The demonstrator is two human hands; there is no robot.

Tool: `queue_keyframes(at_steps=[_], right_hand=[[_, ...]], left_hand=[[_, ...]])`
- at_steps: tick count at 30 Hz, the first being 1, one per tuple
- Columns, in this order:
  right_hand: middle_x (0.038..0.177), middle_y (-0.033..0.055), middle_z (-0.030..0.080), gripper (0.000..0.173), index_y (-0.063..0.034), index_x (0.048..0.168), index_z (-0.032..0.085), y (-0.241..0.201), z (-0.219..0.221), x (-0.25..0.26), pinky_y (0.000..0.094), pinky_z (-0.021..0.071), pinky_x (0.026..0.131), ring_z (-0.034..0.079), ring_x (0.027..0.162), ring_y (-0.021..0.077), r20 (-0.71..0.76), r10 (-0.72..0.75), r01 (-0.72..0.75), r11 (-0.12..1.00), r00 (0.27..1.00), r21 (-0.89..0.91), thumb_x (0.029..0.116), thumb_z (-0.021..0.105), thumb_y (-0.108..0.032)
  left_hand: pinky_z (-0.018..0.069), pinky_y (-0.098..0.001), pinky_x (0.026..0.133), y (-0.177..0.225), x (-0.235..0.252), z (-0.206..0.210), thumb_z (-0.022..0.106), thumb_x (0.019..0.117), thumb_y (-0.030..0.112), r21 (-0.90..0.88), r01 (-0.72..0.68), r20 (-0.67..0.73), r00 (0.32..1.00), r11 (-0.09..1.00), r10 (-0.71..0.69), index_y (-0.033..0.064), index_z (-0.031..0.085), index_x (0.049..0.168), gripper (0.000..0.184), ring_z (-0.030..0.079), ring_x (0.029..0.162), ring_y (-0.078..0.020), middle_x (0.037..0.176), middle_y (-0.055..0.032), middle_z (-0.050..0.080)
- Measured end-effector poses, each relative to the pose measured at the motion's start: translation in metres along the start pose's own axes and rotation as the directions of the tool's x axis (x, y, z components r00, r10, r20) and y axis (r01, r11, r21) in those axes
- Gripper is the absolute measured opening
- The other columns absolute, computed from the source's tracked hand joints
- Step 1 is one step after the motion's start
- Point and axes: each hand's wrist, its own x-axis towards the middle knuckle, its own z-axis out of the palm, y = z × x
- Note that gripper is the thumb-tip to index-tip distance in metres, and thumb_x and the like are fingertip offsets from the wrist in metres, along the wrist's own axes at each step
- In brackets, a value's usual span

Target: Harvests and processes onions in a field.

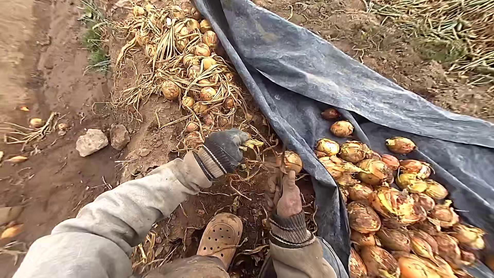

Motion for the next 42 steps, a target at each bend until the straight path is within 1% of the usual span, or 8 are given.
queue_keyframes(at_steps=[4,7,11,17,22,30,38,42], right_hand=[[0.057,-0.0033,0.054,0.06,-0.0157,0.088,0.057,-0.032,-0.037,0.014,0.0309,0.0526,0.036,0.053,0.039,0.0116,-0.245,-0.38,0.431,0.878,0.892,0.208,0.1052,0.026,-0.065],[0.059,-0.0019,0.049,0.038,-0.0092,0.095,0.051,-0.01,-0.019,0.014,0.0307,0.0531,0.039,0.05,0.04,0.0105,-0.144,-0.207,0.204,0.978,0.968,-0.04,0.1087,0.036,-0.041],[0.088,0.0081,0.067,0.063,-0.008,0.116,0.065,0.027,0.025,0.007,0.0471,0.0561,0.073,0.066,0.076,0.0226,0.297,0.256,0.052,0.672,0.92,-0.738,0.0869,0.068,-0.064],[0.106,0.0143,0.069,0.066,-0.0069,0.124,0.062,0.041,0.04,-0.005,0.052,0.0547,0.088,0.068,0.096,0.0291,0.348,0.485,0.092,0.476,0.802,-0.875,0.0911,0.064,-0.063],[0.097,0.0131,0.069,0.062,-0.0066,0.121,0.063,0.044,0.034,0.009,0.0522,0.0549,0.083,0.068,0.09,0.0277,0.254,0.378,-0.02,0.59,0.89,-0.807,0.0971,0.054,-0.063],[0.071,0.0024,0.059,0.074,-0.0106,0.107,0.065,0.056,0.038,-0.005,0.0427,0.0508,0.059,0.057,0.061,0.016,0.435,0.106,0.151,0.843,0.894,-0.516,0.0894,0.046,-0.08],[0.056,0.0013,0.051,0.042,-0.0103,0.104,0.064,0.048,0.037,-0.018,0.0239,0.0399,0.038,0.041,0.038,0.0067,0.453,0.199,-0.191,0.979,0.869,-0.065,0.0949,0.064,-0.051],[0.058,0.0034,0.051,0.048,-0.0061,0.109,0.061,0.05,0.041,-0.014,0.0255,0.0404,0.037,0.041,0.038,0.0093,0.328,0.322,-0.279,0.945,0.888,-0.172,0.1076,0.042,-0.05]], left_hand=[[0.0538,-0.0615,0.085,-0.071,-0.022,-0.046,0.074,0.0873,0.039,0.549,0.078,0.499,0.768,0.832,-0.402,0.0115,0.075,0.102,0.031,0.07,0.097,-0.0349,0.1,-0.0143,0.073],[0.0526,-0.0612,0.09,-0.112,-0.039,-0.067,0.071,0.0787,0.075,0.709,-0.032,0.644,0.438,0.704,-0.628,0.0142,0.077,0.106,0.067,0.07,0.1,-0.0347,0.101,-0.0139,0.073],[0.0497,-0.07,0.091,-0.17,0.012,-0.058,0.065,0.0935,0.061,0.5,0.409,0.327,0.726,0.763,-0.604,0.014,0.071,0.122,0.056,0.069,0.104,-0.0417,0.11,-0.0195,0.072],[0.0459,-0.0688,0.103,-0.216,0.063,0.025,0.077,0.0793,0.066,0.242,0.693,0.13,0.67,0.679,-0.731,0.009,0.061,0.137,0.082,0.062,0.123,-0.0423,0.129,-0.0233,0.066],[0.0504,-0.068,0.098,-0.186,0.022,0.02,0.087,0.0769,0.047,-0.092,0.58,0.012,0.813,0.809,-0.582,0.0163,0.065,0.131,0.066,0.068,0.112,-0.0355,0.119,-0.0159,0.071],[0.0619,-0.0296,0.09,-0.035,-0.104,0.019,0.091,0.0679,0.025,-0.639,0.212,0.108,0.976,0.739,-0.187,0.0118,0.069,0.128,0.065,0.073,0.099,-0.0097,0.111,-0.001,0.076],[0.0593,-0.029,0.077,-0.026,-0.133,0.0,0.072,0.0928,0.032,-0.364,0.082,0.05,0.996,0.928,-0.068,0.0168,0.079,0.099,0.018,0.07,0.082,-0.0038,0.09,0.0048,0.076],[0.0549,-0.0467,0.066,-0.026,-0.127,0.0,0.06,0.1013,0.042,-0.222,0.28,0.026,0.959,0.934,-0.281,0.0192,0.074,0.091,0.029,0.066,0.07,-0.0144,0.078,0.0008,0.07]])
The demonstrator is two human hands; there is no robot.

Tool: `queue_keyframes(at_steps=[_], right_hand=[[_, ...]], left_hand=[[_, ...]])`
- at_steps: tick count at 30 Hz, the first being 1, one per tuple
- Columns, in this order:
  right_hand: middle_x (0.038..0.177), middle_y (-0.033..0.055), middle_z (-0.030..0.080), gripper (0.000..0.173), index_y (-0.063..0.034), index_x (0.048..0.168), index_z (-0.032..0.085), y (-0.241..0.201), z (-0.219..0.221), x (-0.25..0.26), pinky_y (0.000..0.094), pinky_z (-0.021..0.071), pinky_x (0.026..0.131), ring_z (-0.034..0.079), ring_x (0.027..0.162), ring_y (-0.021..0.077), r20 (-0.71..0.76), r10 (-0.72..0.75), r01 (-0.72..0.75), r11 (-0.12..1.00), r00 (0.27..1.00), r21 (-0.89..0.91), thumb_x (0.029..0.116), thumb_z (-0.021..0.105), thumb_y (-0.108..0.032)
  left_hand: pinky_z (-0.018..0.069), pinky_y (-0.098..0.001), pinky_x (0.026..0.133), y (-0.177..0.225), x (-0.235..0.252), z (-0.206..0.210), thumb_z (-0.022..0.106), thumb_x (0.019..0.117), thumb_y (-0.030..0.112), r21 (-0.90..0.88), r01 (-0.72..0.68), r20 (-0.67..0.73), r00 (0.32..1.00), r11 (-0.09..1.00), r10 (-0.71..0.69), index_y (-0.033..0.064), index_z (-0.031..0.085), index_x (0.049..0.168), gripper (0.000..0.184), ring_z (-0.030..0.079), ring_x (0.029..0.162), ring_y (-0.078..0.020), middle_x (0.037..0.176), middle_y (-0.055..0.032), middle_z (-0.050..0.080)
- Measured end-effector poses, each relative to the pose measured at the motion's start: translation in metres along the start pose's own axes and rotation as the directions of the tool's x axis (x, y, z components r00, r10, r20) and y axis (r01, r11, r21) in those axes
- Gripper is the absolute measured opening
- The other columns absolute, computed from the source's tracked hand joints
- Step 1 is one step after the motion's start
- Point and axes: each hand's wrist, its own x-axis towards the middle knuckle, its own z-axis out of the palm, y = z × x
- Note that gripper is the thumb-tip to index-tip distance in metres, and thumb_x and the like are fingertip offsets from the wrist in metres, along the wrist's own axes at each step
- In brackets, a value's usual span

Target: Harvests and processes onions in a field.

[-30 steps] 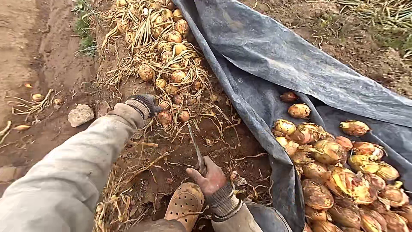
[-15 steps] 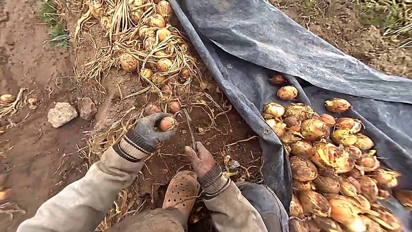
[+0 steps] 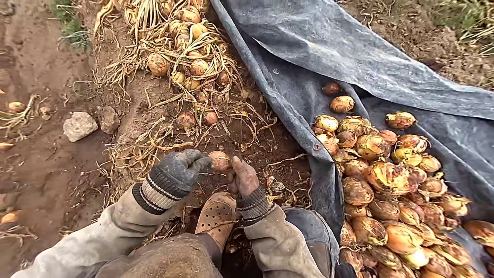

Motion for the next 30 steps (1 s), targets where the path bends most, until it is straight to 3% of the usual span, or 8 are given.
queue_keyframes(at_steps=[5,8,11,14,17,21,27,30], right_hand=[[0.073,0.0054,0.057,0.077,-0.0045,0.111,0.067,0.018,0.0,0.016,0.0419,0.0495,0.065,0.052,0.06,0.0189,0.096,0.245,-0.167,0.852,0.965,-0.495,0.1084,0.012,-0.058],[0.059,0.0013,0.05,0.069,-0.0051,0.089,0.065,0.017,0.0,0.01,0.0364,0.0452,0.049,0.046,0.047,0.0143,-0.029,0.081,-0.086,0.955,0.996,-0.283,0.108,0.021,-0.056],[0.055,-0.0023,0.05,0.07,-0.009,0.081,0.064,-0.006,-0.019,0.002,0.0321,0.0433,0.042,0.045,0.043,0.0106,-0.259,-0.182,0.127,0.969,0.949,-0.213,0.1046,0.025,-0.062],[0.052,-0.005,0.049,0.063,-0.012,0.082,0.059,-0.037,-0.045,-0.009,0.0267,0.0458,0.036,0.047,0.038,0.0072,-0.525,-0.485,0.476,0.864,0.7,-0.163,0.1075,0.024,-0.057],[0.052,-0.0049,0.05,0.061,-0.0137,0.087,0.056,-0.052,-0.074,-0.006,0.0288,0.0489,0.034,0.049,0.036,0.0091,-0.647,-0.515,0.619,0.781,0.562,-0.085,0.1087,0.016,-0.056],[0.056,-0.0017,0.049,0.061,-0.0091,0.091,0.058,-0.024,-0.053,0.007,0.0299,0.0471,0.04,0.047,0.041,0.0107,-0.508,-0.337,0.332,0.938,0.793,-0.105,0.108,0.02,-0.053],[0.063,-0.0015,0.056,0.072,-0.0119,0.091,0.068,0.011,-0.022,0.014,0.036,0.0494,0.052,0.053,0.052,0.0126,-0.143,-0.321,0.218,0.851,0.936,-0.478,0.1041,0.02,-0.064],[0.068,0.0003,0.059,0.067,-0.0112,0.096,0.069,0.01,-0.024,0.017,0.041,0.0513,0.062,0.057,0.06,0.0161,-0.11,-0.178,0.091,0.834,0.978,-0.544,0.1063,0.021,-0.057]], left_hand=[[0.0572,-0.0535,0.087,0.011,0.03,-0.002,0.052,0.1062,0.028,0.148,-0.082,0.171,0.984,0.986,0.057,0.0143,0.072,0.113,0.025,0.072,0.094,-0.0229,0.103,-0.007,0.074],[0.0576,-0.049,0.078,0.044,0.047,0.003,0.053,0.1032,0.034,0.327,-0.289,0.43,0.893,0.9,0.131,0.0205,0.075,0.101,0.026,0.071,0.087,-0.0201,0.092,-0.0018,0.073],[0.0577,-0.0498,0.077,0.059,0.078,0.009,0.055,0.1012,0.028,0.29,-0.392,0.319,0.9,0.873,0.298,0.0179,0.076,0.1,0.023,0.072,0.088,-0.0215,0.094,-0.0034,0.074],[0.0566,-0.0589,0.089,0.026,0.131,-0.005,0.05,0.1052,0.031,0.345,-0.108,0.049,0.994,0.932,0.097,0.0161,0.074,0.119,0.031,0.073,0.104,-0.0285,0.114,-0.0093,0.075],[0.0512,-0.0704,0.09,-0.053,0.169,-0.009,0.066,0.091,0.062,0.497,0.298,0.011,0.937,0.815,-0.35,0.0066,0.065,0.127,0.066,0.067,0.112,-0.0426,0.123,-0.0223,0.068],[0.0503,-0.0684,0.097,-0.108,0.167,0.017,0.082,0.0753,0.062,0.481,0.507,-0.026,0.824,0.716,-0.566,0.0008,0.046,0.145,0.1,0.064,0.118,-0.0457,0.133,-0.0275,0.061],[0.0514,-0.0674,0.093,-0.097,0.155,0.025,0.067,0.0939,0.035,0.544,0.545,-0.057,0.783,0.638,-0.62,-0.0035,0.047,0.143,0.065,0.067,0.112,-0.048,0.121,-0.0299,0.067],[0.052,-0.0718,0.083,-0.118,0.14,0.026,0.063,0.0961,0.026,0.531,0.498,-0.207,0.861,0.686,-0.465,-0.002,0.068,0.116,0.034,0.069,0.099,-0.0484,0.106,-0.0285,0.071]])
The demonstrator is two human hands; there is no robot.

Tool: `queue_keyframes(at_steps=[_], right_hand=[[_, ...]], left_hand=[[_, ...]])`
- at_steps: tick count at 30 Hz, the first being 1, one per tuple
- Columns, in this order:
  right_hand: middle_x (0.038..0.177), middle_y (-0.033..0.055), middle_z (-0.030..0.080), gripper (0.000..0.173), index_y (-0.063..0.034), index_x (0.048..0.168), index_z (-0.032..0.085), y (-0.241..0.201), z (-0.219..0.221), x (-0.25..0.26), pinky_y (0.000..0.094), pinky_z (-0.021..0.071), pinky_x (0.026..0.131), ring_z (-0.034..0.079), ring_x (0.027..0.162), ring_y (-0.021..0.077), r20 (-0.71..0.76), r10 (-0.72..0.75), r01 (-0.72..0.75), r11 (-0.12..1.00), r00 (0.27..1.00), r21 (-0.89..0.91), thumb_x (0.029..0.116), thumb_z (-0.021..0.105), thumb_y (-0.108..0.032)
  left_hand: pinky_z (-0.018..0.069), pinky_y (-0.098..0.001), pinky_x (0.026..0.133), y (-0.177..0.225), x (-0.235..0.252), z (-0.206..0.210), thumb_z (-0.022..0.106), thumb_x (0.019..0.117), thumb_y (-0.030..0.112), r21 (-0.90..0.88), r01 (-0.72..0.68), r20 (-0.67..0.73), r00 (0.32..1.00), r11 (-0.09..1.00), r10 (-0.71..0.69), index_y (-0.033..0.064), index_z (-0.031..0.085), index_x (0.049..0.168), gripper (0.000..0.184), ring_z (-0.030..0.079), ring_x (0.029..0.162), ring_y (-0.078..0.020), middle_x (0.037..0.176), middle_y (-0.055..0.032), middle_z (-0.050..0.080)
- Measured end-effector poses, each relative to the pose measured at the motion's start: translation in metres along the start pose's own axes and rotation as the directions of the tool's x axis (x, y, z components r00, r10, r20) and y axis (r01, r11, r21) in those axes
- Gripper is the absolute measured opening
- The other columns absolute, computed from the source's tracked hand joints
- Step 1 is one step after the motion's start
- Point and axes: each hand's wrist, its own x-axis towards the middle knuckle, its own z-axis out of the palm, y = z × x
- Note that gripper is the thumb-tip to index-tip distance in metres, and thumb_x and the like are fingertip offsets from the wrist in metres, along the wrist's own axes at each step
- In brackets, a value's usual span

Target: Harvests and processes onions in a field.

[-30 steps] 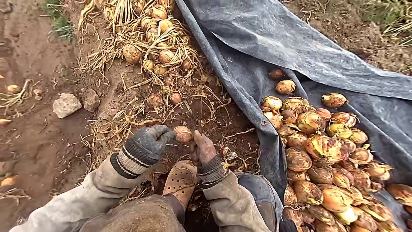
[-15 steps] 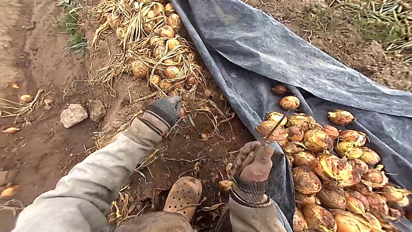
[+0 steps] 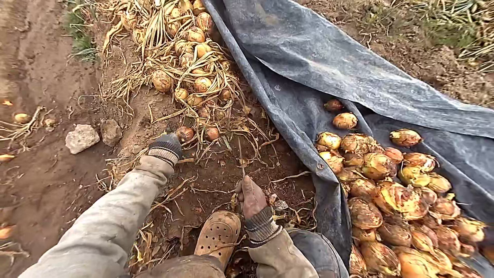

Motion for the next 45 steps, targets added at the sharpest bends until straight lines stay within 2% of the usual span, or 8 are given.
queue_keyframes(at_steps=[8,15,23,26,30,34,39,45], right_hand=[[0.095,0.0137,0.067,0.067,-0.0048,0.12,0.064,-0.017,0.013,0.0,0.0512,0.0523,0.085,0.066,0.088,0.0277,0.223,0.112,-0.084,0.988,0.968,-0.128,0.105,0.033,-0.062],[0.074,0.0017,0.063,0.088,-0.0081,0.109,0.067,-0.04,0.012,-0.029,0.0392,0.054,0.064,0.06,0.065,0.0124,0.152,-0.226,0.208,0.97,0.962,0.128,0.0813,0.046,-0.089],[0.056,-0.004,0.046,0.069,-0.0123,0.076,0.062,-0.028,0.023,-0.027,0.0284,0.0398,0.045,0.041,0.045,0.0073,0.122,-0.084,0.028,0.915,0.989,0.402,0.0995,0.034,-0.071],[0.053,-0.0047,0.045,0.062,-0.0131,0.066,0.056,-0.024,0.021,-0.025,0.0269,0.0374,0.043,0.04,0.043,0.0061,0.102,-0.072,0.017,0.89,0.992,0.456,0.1036,0.035,-0.058],[0.052,-0.004,0.047,0.064,-0.0125,0.067,0.056,-0.021,0.014,-0.024,0.0251,0.0379,0.04,0.041,0.041,0.0058,0.034,-0.034,0.014,0.887,0.999,0.461,0.1041,0.034,-0.059],[0.092,0.0131,0.066,0.077,-0.0047,0.108,0.069,-0.006,0.015,0.001,0.0526,0.0504,0.087,0.063,0.087,0.0272,0.331,0.168,-0.145,0.985,0.928,-0.093,0.1068,0.017,-0.061],[0.052,-0.0023,0.048,0.072,-0.0077,0.078,0.062,-0.016,-0.013,0.006,0.03,0.0412,0.043,0.042,0.041,0.0092,-0.077,0.137,-0.098,0.917,0.988,0.386,0.1059,0.022,-0.06],[0.055,-0.0047,0.05,0.062,-0.0152,0.088,0.056,-0.028,-0.081,0.007,0.0265,0.0475,0.037,0.047,0.039,0.008,-0.664,0.032,0.426,0.744,0.747,0.515,0.1082,0.016,-0.058]], left_hand=[[0.0427,-0.0536,0.114,-0.055,-0.076,-0.024,0.06,0.0994,0.002,-0.667,-0.382,-0.349,0.919,0.64,0.184,-0.0083,0.07,0.117,0.022,0.058,0.131,-0.036,0.134,-0.0256,0.063],[0.0577,-0.0215,0.087,-0.038,-0.175,-0.038,0.062,0.0963,0.024,-0.811,-0.515,-0.317,0.786,0.278,0.53,0.0084,0.075,0.103,0.022,0.068,0.094,0.001,0.099,0.0048,0.074],[0.0556,-0.0243,0.07,-0.035,-0.149,-0.039,0.063,0.0993,0.047,-0.617,-0.777,-0.55,0.543,0.13,0.634,0.0143,0.067,0.069,0.044,0.066,0.077,-0.0038,0.072,0.0044,0.067],[0.0575,-0.0312,0.072,-0.04,-0.122,-0.05,0.061,0.1007,0.039,-0.358,-0.899,-0.604,0.429,0.252,0.671,0.011,0.068,0.073,0.04,0.067,0.075,-0.0107,0.072,-0.0004,0.067],[0.0583,-0.0541,0.081,-0.042,-0.084,-0.05,0.059,0.1027,0.039,-0.312,-0.715,-0.534,0.677,0.626,0.507,0.0043,0.076,0.088,0.041,0.073,0.086,-0.0275,0.088,-0.0135,0.074],[0.0592,-0.0495,0.086,-0.001,-0.099,-0.079,0.055,0.104,0.037,-0.303,-0.775,-0.208,0.622,0.555,0.755,0.0118,0.076,0.098,0.033,0.072,0.094,-0.0206,0.098,-0.0067,0.074],[0.0579,-0.0491,0.085,0.087,-0.096,-0.094,0.057,0.1042,0.033,-0.207,-0.895,0.017,0.401,0.395,0.916,0.0188,0.077,0.101,0.025,0.072,0.098,-0.0198,0.103,-0.002,0.075],[0.0549,-0.067,0.088,0.1,0.039,-0.05,0.075,0.0898,0.027,0.087,-0.633,0.171,0.77,0.769,0.615,0.0141,0.071,0.124,0.037,0.065,0.115,-0.0422,0.131,-0.019,0.064]])
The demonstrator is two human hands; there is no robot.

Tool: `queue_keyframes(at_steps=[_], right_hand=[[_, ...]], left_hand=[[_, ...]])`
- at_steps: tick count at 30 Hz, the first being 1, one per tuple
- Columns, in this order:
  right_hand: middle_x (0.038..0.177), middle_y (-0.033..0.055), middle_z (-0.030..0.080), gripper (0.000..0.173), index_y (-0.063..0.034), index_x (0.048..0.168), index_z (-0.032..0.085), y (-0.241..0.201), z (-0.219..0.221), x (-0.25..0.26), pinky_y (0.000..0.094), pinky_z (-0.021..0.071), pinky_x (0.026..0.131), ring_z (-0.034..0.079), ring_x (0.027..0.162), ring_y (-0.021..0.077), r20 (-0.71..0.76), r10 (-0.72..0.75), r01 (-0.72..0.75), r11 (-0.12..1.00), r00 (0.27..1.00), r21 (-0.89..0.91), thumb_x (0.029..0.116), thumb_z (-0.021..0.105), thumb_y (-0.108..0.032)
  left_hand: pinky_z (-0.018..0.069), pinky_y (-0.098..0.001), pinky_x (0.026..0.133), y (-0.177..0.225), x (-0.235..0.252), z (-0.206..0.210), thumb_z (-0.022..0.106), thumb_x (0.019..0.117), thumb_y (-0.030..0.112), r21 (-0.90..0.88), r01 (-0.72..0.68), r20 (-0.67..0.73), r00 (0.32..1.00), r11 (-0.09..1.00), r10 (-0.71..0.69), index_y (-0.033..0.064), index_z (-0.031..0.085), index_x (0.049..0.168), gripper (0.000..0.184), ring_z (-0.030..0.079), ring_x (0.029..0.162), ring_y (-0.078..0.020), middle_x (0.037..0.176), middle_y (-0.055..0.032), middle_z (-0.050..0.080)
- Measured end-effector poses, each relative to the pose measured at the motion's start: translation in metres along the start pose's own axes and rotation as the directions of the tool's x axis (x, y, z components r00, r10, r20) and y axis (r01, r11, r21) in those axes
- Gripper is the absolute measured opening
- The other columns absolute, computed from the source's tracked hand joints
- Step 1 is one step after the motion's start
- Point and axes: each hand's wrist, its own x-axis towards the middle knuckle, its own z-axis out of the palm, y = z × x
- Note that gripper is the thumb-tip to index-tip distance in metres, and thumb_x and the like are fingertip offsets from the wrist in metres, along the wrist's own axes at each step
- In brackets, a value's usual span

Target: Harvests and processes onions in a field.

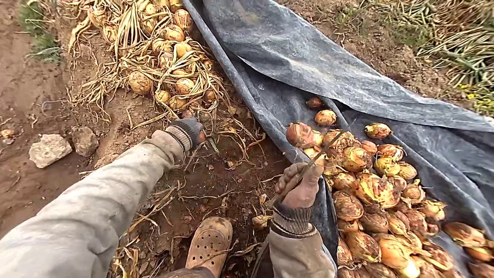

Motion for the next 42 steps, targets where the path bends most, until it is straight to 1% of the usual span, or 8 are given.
queue_keyframes(at_steps=[5,11,19,24,28,31,36,42], right_hand=[[0.054,-0.0032,0.048,0.07,-0.0091,0.083,0.06,0.038,0.016,-0.024,0.0289,0.0449,0.039,0.045,0.04,0.0093,0.227,0.245,-0.193,0.954,0.942,-0.23,0.1048,0.019,-0.062],[0.059,-0.0011,0.053,0.076,-0.0094,0.087,0.067,0.049,0.027,-0.044,0.0355,0.0464,0.045,0.048,0.045,0.0128,0.416,0.311,-0.083,0.872,0.855,-0.483,0.102,0.019,-0.067],[0.104,0.0206,0.071,0.069,-0.0028,0.133,0.059,0.041,0.023,-0.036,0.0586,0.0543,0.089,0.069,0.096,0.0362,0.381,0.503,-0.027,0.63,0.776,-0.776,0.0895,0.072,-0.056],[0.125,0.0201,0.068,0.084,-0.0062,0.143,0.054,0.027,0.035,-0.029,0.0554,0.0505,0.104,0.066,0.117,0.0331,0.474,0.505,0.007,0.679,0.721,-0.734,0.0832,0.074,-0.061],[0.082,0.0084,0.065,0.054,-0.0066,0.124,0.064,0.029,0.025,-0.045,0.0376,0.0539,0.062,0.06,0.065,0.016,0.554,0.436,-0.168,0.868,0.709,-0.468,0.0924,0.067,-0.05],[0.071,0.0016,0.059,0.057,-0.0098,0.123,0.064,0.028,0.021,-0.052,0.0305,0.0461,0.047,0.046,0.048,0.0086,0.617,0.388,-0.251,0.92,0.684,-0.3,0.087,0.071,-0.054],[0.064,-0.0041,0.056,0.067,-0.0125,0.117,0.065,0.035,0.019,-0.051,0.0212,0.0424,0.042,0.043,0.043,0.0025,0.709,0.329,-0.249,0.944,0.624,-0.218,0.085,0.066,-0.071],[0.058,-0.0051,0.052,0.07,-0.0094,0.087,0.064,0.036,0.025,-0.056,0.0224,0.0408,0.042,0.043,0.043,0.0038,0.69,0.369,-0.263,0.929,0.622,-0.26,0.0978,0.038,-0.073]], left_hand=[[0.056,-0.0625,0.091,-0.007,0.004,0.026,0.086,0.0746,0.019,0.051,0.12,0.034,0.992,0.991,-0.122,0.0131,0.062,0.139,0.068,0.06,0.123,-0.0434,0.144,-0.02,0.054],[0.0488,-0.0592,0.104,0.0,-0.026,0.036,0.086,0.0693,0.015,-0.094,-0.206,-0.033,0.978,0.974,0.204,0.0237,0.068,0.13,0.064,0.055,0.132,-0.0349,0.145,-0.0076,0.058],[0.0434,-0.0516,0.114,0.061,-0.084,0.061,0.08,0.076,0.051,-0.358,-0.189,0.059,0.973,0.914,0.225,0.0144,0.062,0.136,0.073,0.054,0.133,-0.0317,0.14,-0.0128,0.059],[0.0526,-0.0381,0.105,0.085,-0.147,0.03,0.09,0.0697,0.039,-0.78,-0.155,-0.099,0.987,0.607,0.126,0.0127,0.055,0.14,0.083,0.062,0.121,-0.015,0.136,-0.0077,0.061],[0.0597,-0.0348,0.095,0.091,-0.189,0.015,0.089,0.072,0.006,-0.94,0.005,-0.001,1.0,0.341,-0.016,0.0125,0.062,0.135,0.069,0.069,0.108,-0.0139,0.122,-0.0048,0.07],[0.0569,-0.0299,0.072,0.079,-0.205,0.018,0.075,0.0907,0.012,-0.912,0.04,-0.002,0.995,0.409,-0.102,0.0061,0.074,0.114,0.024,0.067,0.076,-0.0098,0.09,-0.0032,0.074],[0.0496,-0.0165,0.059,0.068,-0.207,0.045,0.062,0.0936,0.015,-0.904,-0.276,-0.338,0.929,0.325,-0.149,0.01,0.073,0.088,0.014,0.057,0.061,0.0036,0.072,0.01,0.066],[0.0541,-0.0201,0.069,0.051,-0.196,0.037,0.066,0.0963,0.033,-0.85,-0.355,-0.35,0.933,0.39,0.086,0.0124,0.072,0.081,0.026,0.063,0.074,0.002,0.076,0.0085,0.067]])
